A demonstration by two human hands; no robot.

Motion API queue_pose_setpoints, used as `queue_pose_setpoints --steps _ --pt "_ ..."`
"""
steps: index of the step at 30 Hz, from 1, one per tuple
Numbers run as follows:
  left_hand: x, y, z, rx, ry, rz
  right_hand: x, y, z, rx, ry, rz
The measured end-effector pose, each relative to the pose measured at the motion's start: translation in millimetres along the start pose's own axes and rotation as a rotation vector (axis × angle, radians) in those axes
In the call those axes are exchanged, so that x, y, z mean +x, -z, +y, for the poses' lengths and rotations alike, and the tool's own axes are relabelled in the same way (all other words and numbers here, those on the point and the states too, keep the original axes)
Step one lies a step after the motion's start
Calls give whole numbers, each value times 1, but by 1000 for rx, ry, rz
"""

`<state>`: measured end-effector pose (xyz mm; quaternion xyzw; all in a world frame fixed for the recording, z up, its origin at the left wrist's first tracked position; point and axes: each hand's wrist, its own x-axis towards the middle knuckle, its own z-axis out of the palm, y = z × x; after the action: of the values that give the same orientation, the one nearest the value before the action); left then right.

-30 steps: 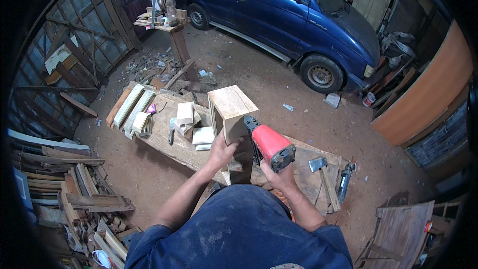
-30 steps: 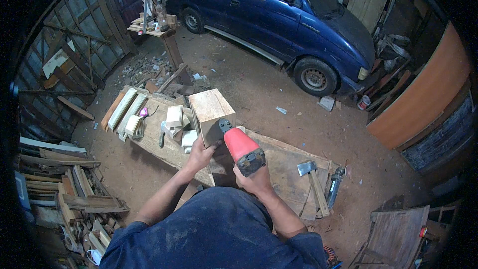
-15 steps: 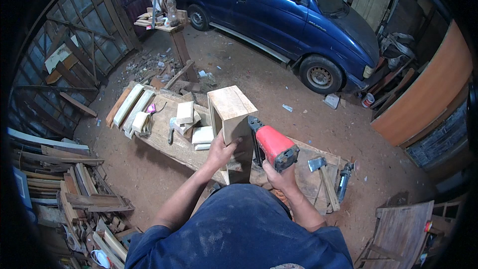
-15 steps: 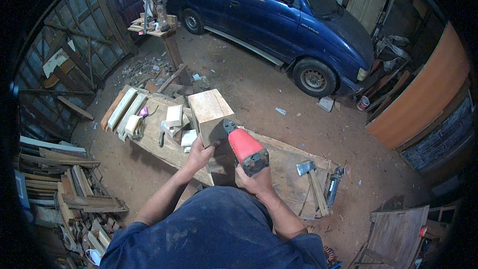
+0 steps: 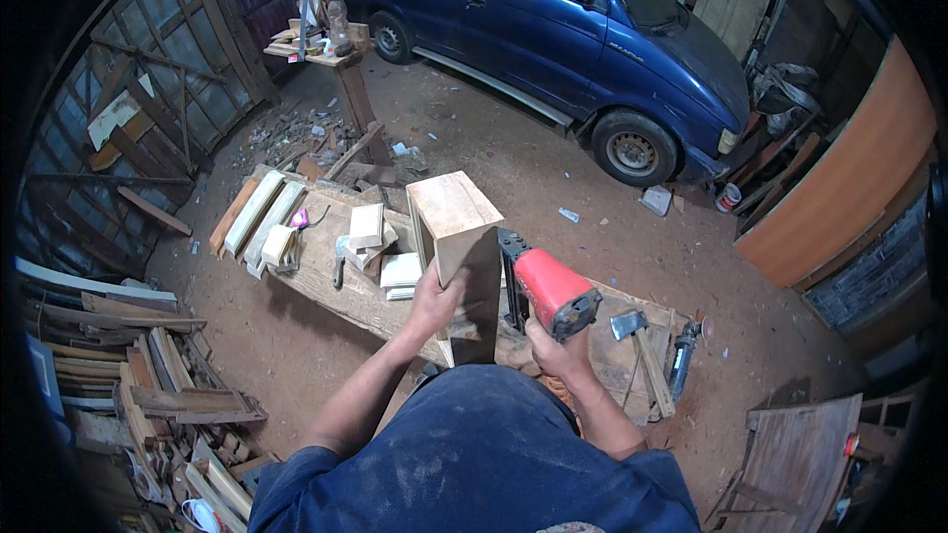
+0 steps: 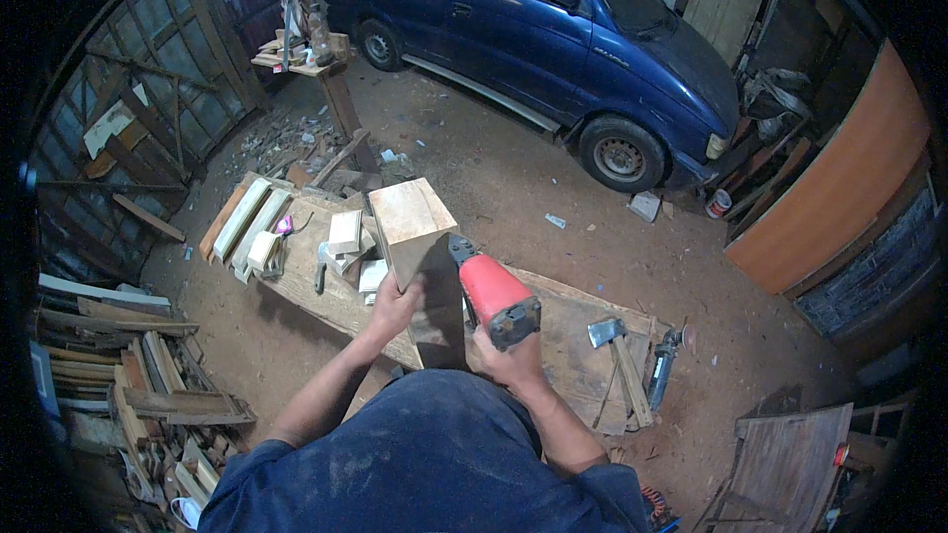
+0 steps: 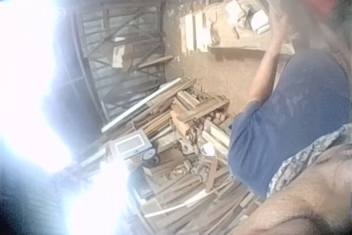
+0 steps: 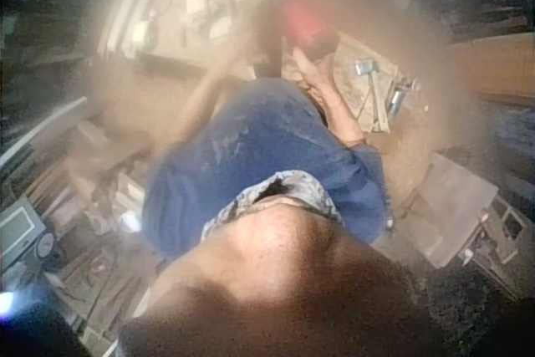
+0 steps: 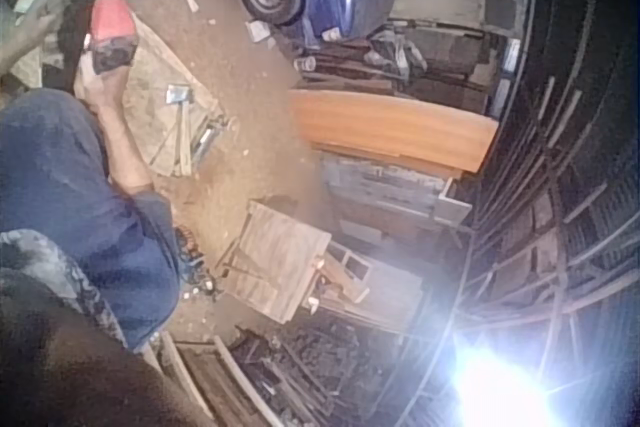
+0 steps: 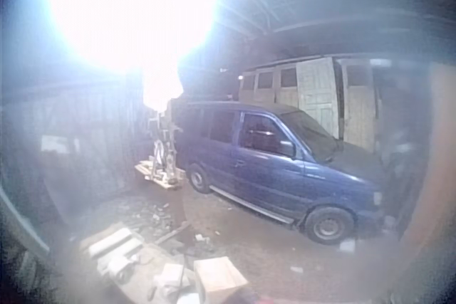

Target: The person assembles wooden frames by aligning rectangular wooden pieces and securing them with a red pneumatic nail gun. They repeatedly position pieces on a workbench, fire nails into the joints, and inspect the assembled frames. The person also uses a hammer to adjust pieces and places completed frames against a wall.

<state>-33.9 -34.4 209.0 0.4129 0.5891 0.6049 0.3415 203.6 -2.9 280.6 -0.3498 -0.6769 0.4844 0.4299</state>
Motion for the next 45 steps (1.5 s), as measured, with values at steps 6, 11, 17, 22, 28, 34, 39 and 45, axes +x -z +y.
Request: queue_pose_setpoints --steps 6,11,17,22,28,34,39,45 --pt "17 -2 9 114 -60 434 -6 10 27 -27 109 139" --pt "50 21 21 -131 9 553 -21 28 39 46 -188 10" --pt "64 69 12 -185 173 55 -25 31 23 238 -310 -110" --pt "79 75 8 -118 380 22 -46 59 41 355 -423 -316" --pt "75 125 38 -270 410 -3 -41 61 18 226 -316 -298" --pt "73 166 30 -663 437 -274 -20 46 22 313 -322 -378" --pt "76 194 21 -812 489 -144 11 32 39 554 -439 -465" --pt "67 225 -1 -675 353 200 37 -3 24 696 -351 -601"
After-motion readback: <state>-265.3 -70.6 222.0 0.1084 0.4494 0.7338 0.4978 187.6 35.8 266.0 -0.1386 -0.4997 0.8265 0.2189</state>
